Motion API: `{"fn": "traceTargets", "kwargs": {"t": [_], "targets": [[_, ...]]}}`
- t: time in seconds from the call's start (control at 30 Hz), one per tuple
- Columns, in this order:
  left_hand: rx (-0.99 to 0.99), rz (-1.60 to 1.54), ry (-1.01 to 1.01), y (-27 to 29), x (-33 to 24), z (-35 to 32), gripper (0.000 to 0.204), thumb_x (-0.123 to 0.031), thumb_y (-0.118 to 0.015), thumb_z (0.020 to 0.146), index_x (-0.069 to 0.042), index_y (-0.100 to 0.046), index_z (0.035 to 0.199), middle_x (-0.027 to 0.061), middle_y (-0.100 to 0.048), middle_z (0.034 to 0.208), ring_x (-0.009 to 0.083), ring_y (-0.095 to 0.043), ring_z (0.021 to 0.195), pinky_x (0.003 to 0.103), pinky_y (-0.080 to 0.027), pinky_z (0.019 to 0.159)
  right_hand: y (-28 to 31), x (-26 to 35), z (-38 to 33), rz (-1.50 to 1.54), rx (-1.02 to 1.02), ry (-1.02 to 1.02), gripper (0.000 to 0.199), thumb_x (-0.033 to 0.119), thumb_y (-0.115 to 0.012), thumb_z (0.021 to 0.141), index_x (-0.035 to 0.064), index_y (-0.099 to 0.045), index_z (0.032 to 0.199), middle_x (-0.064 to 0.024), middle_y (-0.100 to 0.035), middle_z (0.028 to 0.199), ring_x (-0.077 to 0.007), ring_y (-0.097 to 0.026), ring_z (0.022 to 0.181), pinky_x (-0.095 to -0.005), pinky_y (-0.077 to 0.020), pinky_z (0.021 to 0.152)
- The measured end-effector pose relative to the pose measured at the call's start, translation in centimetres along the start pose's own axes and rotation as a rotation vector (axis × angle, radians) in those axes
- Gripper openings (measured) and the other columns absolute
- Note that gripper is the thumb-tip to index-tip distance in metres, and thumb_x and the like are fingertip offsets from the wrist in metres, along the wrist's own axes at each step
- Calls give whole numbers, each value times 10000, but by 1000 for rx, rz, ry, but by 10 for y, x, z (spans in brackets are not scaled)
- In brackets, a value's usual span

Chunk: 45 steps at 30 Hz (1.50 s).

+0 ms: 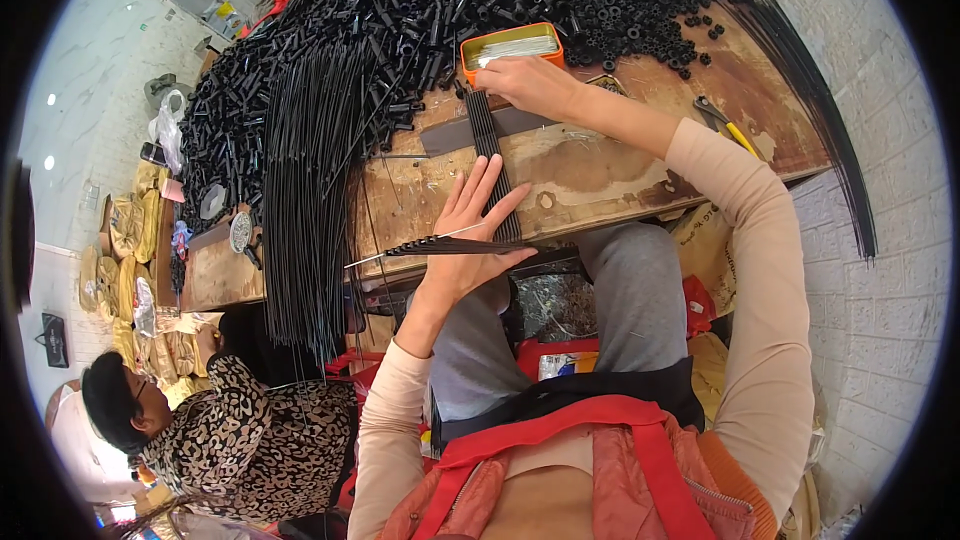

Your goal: Bundling multiple black plastic strips together and trimming the ends using wire cutters at a manufacturing workbench.

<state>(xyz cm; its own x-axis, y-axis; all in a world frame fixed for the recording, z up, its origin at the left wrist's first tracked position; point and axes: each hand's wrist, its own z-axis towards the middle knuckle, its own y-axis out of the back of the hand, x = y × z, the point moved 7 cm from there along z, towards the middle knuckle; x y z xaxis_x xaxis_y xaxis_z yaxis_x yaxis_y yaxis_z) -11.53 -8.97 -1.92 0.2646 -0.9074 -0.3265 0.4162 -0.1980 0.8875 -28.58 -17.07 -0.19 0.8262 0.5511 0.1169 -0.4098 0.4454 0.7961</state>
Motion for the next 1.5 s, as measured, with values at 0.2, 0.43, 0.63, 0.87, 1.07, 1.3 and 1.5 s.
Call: {"fn": "traceTargets", "kwargs": {"t": [0.2,0.43,0.63,0.87,1.07,1.3,1.5], "targets": [[-24,1,-6,2,-2,-1,768,-324,-833,604,-186,-547,1303,178,-331,1488,342,-308,1381,458,-284,1123,9,-20,-21,-223,85,-148,85,54,-557,819,23,-572,897,-124,-586,856,-318,-615,810,-399,-505,691],[-14,4,-18,1,-1,-2,771,-331,-824,608,-185,-536,1309,171,-307,1499,333,-288,1391,460,-278,1125,12,-13,-9,-160,66,-126,65,57,-550,816,27,-591,858,-121,-589,850,-324,-613,779,-404,-497,679],[-11,20,-14,0,-1,-1,791,-334,-837,592,-195,-541,1312,188,-311,1496,348,-297,1386,459,-280,1125,5,-16,-9,-55,33,-69,53,51,-581,781,17,-598,818,-136,-590,818,-344,-610,788,-428,-495,678],[-18,7,-20,-2,2,-1,798,-330,-838,591,-200,-536,1318,188,-309,1496,351,-296,1386,454,-281,1126,-1,-10,10,74,33,-140,80,72,-589,812,9,-605,859,-138,-619,831,-344,-618,807,-428,-495,702],[-45,11,-55,7,-5,-8,740,-339,-810,644,-165,-540,1310,193,-348,1470,358,-325,1368,457,-295,1116,15,-55,29,131,52,-201,154,81,-600,787,37,-670,916,-175,-666,883,-337,-645,856,-408,-513,751],[-97,129,-147,-5,-12,-24,586,-386,-711,764,-140,-574,1278,199,-435,1404,359,-401,1318,453,-322,1097,-3,-102,21,-145,382,-409,100,69,-579,773,39,-669,806,-144,-636,881,-323,-636,813,-406,-515,705],[-101,134,-134,-6,-7,-25,577,-375,-714,762,-141,-579,1272,195,-434,1409,353,-406,1316,442,-325,1097,45,-42,20,-269,-112,-222,84,54,-565,763,32,-634,722,-155,-626,775,-349,-635,779,-444,-518,670]]}}
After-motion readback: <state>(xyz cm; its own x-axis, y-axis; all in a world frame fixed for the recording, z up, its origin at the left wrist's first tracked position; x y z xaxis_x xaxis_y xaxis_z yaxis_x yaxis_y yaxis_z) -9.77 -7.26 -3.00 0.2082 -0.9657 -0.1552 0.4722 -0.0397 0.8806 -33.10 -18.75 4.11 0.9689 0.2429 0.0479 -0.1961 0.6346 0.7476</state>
